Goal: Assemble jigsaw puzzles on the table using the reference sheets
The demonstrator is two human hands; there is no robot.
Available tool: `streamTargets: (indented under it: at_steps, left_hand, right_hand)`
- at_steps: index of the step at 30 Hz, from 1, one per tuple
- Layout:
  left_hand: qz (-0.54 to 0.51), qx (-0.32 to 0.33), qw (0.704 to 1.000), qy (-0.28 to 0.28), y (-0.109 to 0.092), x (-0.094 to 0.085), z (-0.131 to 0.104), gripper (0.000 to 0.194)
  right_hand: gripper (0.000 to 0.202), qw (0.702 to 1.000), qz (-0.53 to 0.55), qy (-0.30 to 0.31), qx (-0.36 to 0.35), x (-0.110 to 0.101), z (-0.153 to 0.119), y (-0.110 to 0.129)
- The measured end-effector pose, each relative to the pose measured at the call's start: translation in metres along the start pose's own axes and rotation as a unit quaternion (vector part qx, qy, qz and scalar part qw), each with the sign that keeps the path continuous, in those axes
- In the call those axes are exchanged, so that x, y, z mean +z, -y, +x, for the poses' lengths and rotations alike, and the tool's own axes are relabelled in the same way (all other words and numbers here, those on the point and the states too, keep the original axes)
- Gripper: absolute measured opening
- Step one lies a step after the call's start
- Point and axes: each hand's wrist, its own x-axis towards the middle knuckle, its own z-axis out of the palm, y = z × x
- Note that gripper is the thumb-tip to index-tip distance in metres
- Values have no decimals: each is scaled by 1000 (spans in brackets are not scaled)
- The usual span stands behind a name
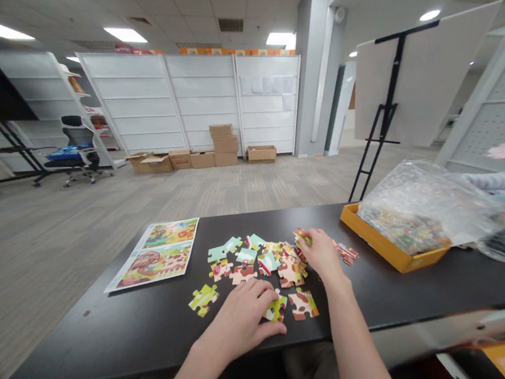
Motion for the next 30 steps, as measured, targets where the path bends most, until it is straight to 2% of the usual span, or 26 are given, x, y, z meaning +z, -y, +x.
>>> streamTargets:
  at_steps: [6, 11, 13, 15, 18, 22, 24, 27, 30]
  left_hand:
    - [17, -2, 1000, -8, 1, 5, 7, 56]
    - [38, -34, 998, -30, 6, -4, 9, 23]
    - [45, -59, 997, -39, 11, -7, 10, 18]
    - [47, -80, 995, -43, 18, -10, 13, 22]
    - [42, -106, 993, -39, 29, -12, 22, 30]
    - [24, -110, 993, -32, 37, -10, 37, 40]
    - [21, -107, 994, -24, 37, -7, 43, 40]
    - [24, -110, 994, -12, 35, -4, 47, 38]
    - [17, -112, 994, -11, 35, -2, 49, 41]
  right_hand:
    - [26, 1000, 8, -7, 26, -12, -1, -5]
    - [28, 995, -1, 69, 68, -44, -13, -21]
    - [29, 993, 17, 93, 64, -56, -19, -28]
    - [31, 990, 30, 118, 66, -62, -24, -36]
    - [34, 984, 24, 156, 81, -62, -28, -47]
    - [38, 983, 11, 170, 68, -56, -28, -51]
    - [33, 983, 3, 176, 60, -57, -29, -50]
    - [28, 982, -18, 178, 61, -60, -30, -46]
    - [34, 986, -8, 154, 57, -63, -29, -40]
